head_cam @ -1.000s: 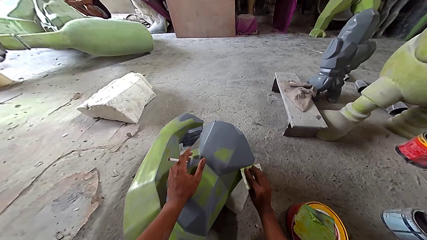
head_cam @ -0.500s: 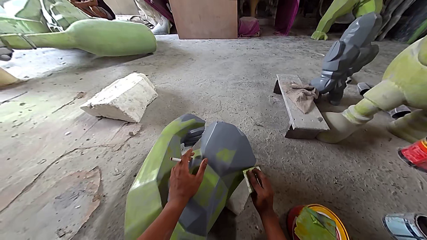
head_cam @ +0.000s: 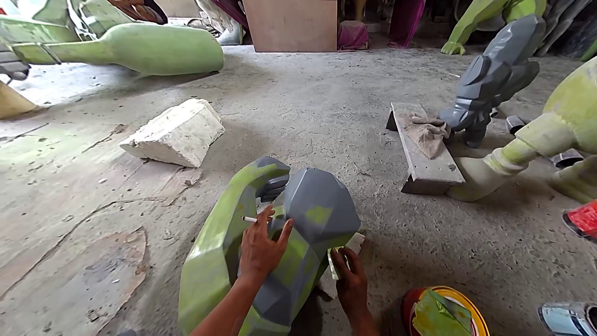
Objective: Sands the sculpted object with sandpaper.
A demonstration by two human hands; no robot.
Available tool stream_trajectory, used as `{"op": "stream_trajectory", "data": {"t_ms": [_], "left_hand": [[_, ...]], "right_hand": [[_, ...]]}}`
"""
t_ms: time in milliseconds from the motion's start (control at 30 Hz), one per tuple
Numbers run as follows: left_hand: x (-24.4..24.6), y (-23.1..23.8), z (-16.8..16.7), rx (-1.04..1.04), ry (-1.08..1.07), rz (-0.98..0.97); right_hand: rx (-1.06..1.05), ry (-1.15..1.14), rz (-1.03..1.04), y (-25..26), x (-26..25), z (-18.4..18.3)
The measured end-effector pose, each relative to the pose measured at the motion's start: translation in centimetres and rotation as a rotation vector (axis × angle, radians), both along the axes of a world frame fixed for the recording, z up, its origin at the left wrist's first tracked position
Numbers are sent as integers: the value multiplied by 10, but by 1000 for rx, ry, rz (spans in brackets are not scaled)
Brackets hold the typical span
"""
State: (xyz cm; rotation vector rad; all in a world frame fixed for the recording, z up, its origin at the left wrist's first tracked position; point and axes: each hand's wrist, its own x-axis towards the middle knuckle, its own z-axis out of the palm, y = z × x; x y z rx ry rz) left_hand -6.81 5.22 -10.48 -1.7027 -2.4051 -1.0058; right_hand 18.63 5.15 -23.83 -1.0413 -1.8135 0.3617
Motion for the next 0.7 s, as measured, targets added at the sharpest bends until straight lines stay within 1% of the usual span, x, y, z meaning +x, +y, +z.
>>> {"op": "stream_trajectory", "data": {"t_ms": [133, 267, 400, 500, 533, 600, 700], "left_hand": [[0, -1, 0, -7, 1, 0], [-2, -2, 2, 4, -13, -16], [-2, -3, 3, 0, -16, -49], [-2, -2, 3, 4, -12, -51], [-2, -2, 3, 5, -14, -52], [-3, 0, 3, 11, -22, -56], [-2, -1, 3, 9, -41, -56]], "right_hand": [[-54, 20, 2, -18, -8, -7], [-132, 39, 56, -29, -11, -12], [-197, 35, 101, -38, -7, -15], [-203, 66, 126, -39, -3, -14], [-196, 92, 133, -39, -1, -9], [-201, 158, 163, -31, 6, 18], [-171, 216, 222, -6, 20, 82]]}}
